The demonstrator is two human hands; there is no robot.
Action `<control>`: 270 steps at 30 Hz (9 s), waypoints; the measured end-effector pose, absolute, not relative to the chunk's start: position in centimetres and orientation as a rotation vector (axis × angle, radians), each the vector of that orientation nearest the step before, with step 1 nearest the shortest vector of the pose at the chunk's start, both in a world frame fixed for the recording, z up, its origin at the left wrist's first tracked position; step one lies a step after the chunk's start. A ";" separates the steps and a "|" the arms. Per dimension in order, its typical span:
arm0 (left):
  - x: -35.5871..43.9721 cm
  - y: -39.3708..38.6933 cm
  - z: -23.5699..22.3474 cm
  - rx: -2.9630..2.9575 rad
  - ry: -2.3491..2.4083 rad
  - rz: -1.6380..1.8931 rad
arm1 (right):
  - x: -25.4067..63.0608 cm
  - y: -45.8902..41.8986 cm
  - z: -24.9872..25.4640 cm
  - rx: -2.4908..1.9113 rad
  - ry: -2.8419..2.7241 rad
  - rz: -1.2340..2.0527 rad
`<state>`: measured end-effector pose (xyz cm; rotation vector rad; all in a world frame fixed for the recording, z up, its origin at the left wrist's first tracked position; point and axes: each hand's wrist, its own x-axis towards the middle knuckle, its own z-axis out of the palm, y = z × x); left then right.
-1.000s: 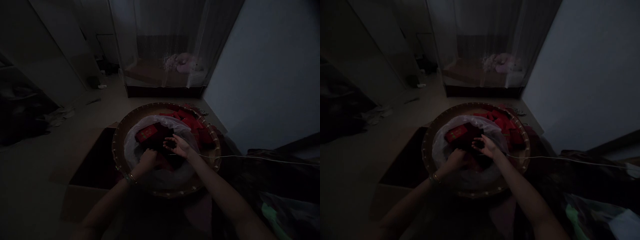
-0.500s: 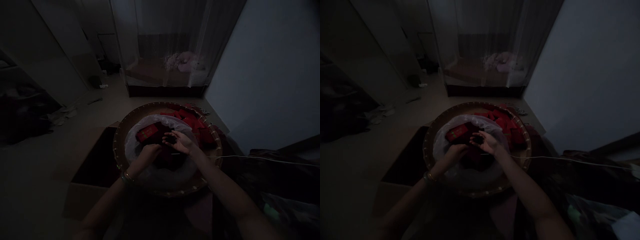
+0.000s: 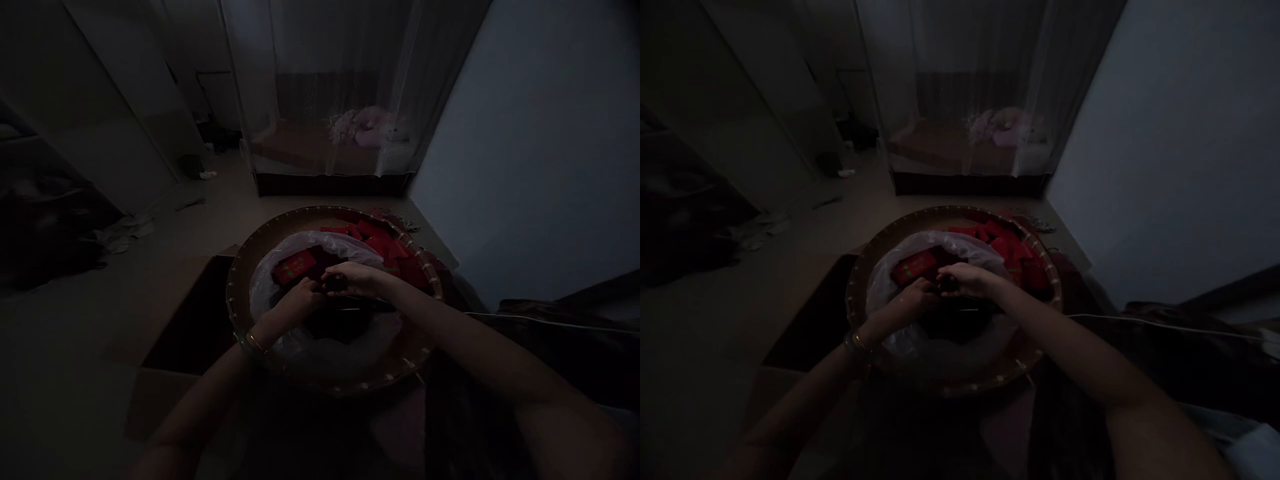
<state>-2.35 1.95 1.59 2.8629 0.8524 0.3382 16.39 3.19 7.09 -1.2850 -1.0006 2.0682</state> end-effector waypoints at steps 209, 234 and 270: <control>-4.1 0.9 0.1 2.802 0.757 0.856 | 15.7 0.5 4.5 -1.314 -2.720 0.345; -2.9 1.4 -2.3 2.120 1.107 0.954 | 16.2 1.0 0.5 -1.158 -2.548 0.285; 0.1 0.7 -1.8 1.103 1.224 1.240 | 16.1 0.3 0.7 -1.338 -1.621 0.896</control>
